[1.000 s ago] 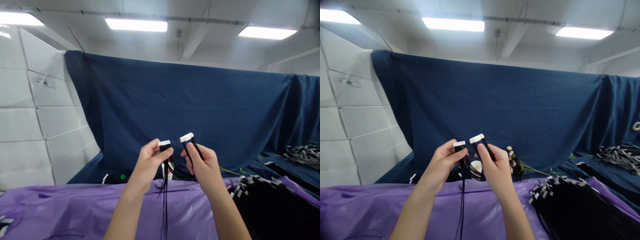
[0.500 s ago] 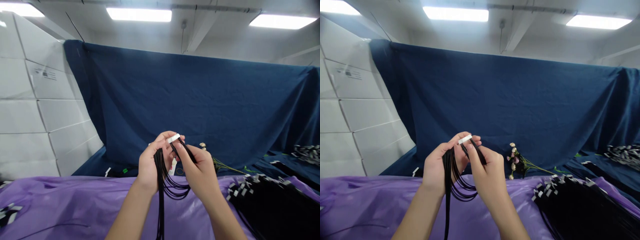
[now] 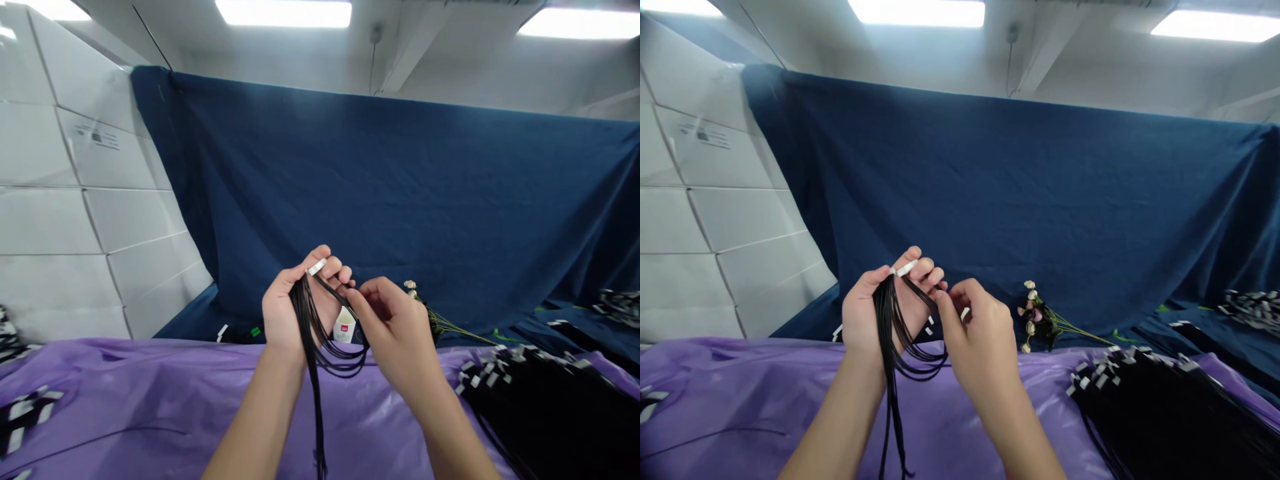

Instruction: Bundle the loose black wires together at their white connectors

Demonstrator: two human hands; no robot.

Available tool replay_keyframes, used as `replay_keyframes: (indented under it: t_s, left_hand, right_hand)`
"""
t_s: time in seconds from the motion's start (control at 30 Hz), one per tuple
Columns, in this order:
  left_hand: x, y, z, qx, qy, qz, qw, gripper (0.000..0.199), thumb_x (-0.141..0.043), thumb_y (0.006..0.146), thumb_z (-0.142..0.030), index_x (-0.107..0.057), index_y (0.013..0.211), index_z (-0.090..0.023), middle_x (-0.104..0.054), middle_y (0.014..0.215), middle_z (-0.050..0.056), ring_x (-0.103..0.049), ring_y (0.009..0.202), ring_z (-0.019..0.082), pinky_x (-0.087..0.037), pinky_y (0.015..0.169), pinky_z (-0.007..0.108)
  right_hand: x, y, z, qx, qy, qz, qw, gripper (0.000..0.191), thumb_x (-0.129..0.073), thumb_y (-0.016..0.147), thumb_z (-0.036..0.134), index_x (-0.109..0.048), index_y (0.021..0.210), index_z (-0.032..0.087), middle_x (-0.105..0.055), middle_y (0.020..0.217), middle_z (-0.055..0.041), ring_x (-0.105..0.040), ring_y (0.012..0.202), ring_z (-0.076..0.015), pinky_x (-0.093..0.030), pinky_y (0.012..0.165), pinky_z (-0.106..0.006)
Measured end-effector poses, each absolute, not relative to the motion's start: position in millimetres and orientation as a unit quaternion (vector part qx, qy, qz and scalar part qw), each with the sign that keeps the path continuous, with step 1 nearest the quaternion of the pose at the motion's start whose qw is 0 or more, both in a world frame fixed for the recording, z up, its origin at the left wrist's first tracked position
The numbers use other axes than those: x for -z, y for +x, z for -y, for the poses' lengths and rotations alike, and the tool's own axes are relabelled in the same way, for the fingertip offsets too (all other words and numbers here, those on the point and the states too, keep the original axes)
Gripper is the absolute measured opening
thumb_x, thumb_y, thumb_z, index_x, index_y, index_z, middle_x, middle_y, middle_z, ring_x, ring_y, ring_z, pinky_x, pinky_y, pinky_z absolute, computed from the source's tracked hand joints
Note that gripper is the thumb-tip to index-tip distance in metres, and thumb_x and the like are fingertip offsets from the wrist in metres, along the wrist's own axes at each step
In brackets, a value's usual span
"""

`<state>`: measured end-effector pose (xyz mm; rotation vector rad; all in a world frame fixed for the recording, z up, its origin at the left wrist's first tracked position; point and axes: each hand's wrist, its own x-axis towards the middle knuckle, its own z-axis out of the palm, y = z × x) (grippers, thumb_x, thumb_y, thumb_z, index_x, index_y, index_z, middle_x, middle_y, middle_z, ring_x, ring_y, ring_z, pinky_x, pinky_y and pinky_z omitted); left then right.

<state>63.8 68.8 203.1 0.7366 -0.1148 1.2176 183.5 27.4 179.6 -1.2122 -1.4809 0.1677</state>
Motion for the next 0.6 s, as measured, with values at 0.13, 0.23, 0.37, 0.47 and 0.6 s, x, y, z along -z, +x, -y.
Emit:
replay_keyframes:
  t_s: [0.13, 0.23, 0.37, 0.47, 0.6]
  left_hand:
    - [-203, 55, -77, -0.607, 0.319, -0.001, 0.728, 0.017, -0.046, 0.081, -0.029, -0.058, 0.085, -0.018, -0.046, 0.069, 0.003, -0.053, 0.071, 0.02, -0.049, 0.076, 0.038]
    - [-201, 52, -81, -0.625, 0.315, -0.021, 0.714, 0.016, -0.047, 0.082, -0.032, -0.057, 0.084, -0.019, -0.046, 0.069, 0.003, -0.053, 0.07, 0.02, -0.049, 0.075, 0.038]
    - [-200, 54, -82, -0.603, 0.324, -0.003, 0.729, 0.013, -0.048, 0.078, -0.027, -0.056, 0.084, -0.019, -0.044, 0.069, 0.002, -0.05, 0.066, 0.017, -0.048, 0.072, 0.035]
    - [-201, 57, -82, -0.582, 0.329, 0.02, 0.744, 0.012, -0.049, 0.074, -0.023, -0.055, 0.082, -0.018, -0.042, 0.071, 0.001, -0.048, 0.066, 0.015, -0.047, 0.071, 0.031]
    - [-200, 60, -84, -0.583, 0.364, -0.004, 0.727, 0.015, -0.052, 0.07, -0.019, -0.057, 0.083, -0.017, -0.043, 0.071, 0.0, -0.048, 0.066, 0.013, -0.046, 0.07, 0.028]
  right_hand:
    - [-180, 192, -31, -0.095, -0.483, 0.67, 0.556, 0.007, -0.064, 0.082, 0.025, -0.06, 0.086, 0.021, -0.061, 0.072, 0.0033, -0.051, 0.054, -0.0085, -0.037, 0.049, -0.019]
    - [-179, 192, -34, -0.02, -0.463, 0.69, 0.556, 0.015, -0.072, 0.076, 0.022, -0.057, 0.08, 0.02, -0.055, 0.071, 0.0028, -0.045, 0.055, -0.0083, -0.034, 0.05, -0.02]
    - [-180, 187, -32, 0.017, -0.419, 0.731, 0.538, 0.019, -0.07, 0.081, 0.027, -0.058, 0.069, 0.019, -0.05, 0.065, 0.002, -0.041, 0.057, -0.0091, -0.031, 0.052, -0.023]
    - [-181, 182, -28, -0.146, -0.409, 0.713, 0.551, 0.018, -0.071, 0.08, 0.031, -0.061, 0.071, 0.018, -0.05, 0.061, 0.0034, -0.039, 0.053, -0.0078, -0.03, 0.049, -0.021]
    - [-180, 178, -26, -0.474, -0.309, 0.631, 0.531, 0.023, -0.069, 0.083, 0.04, -0.064, 0.081, 0.018, -0.05, 0.057, 0.0063, -0.033, 0.038, -0.0031, -0.024, 0.036, -0.017]
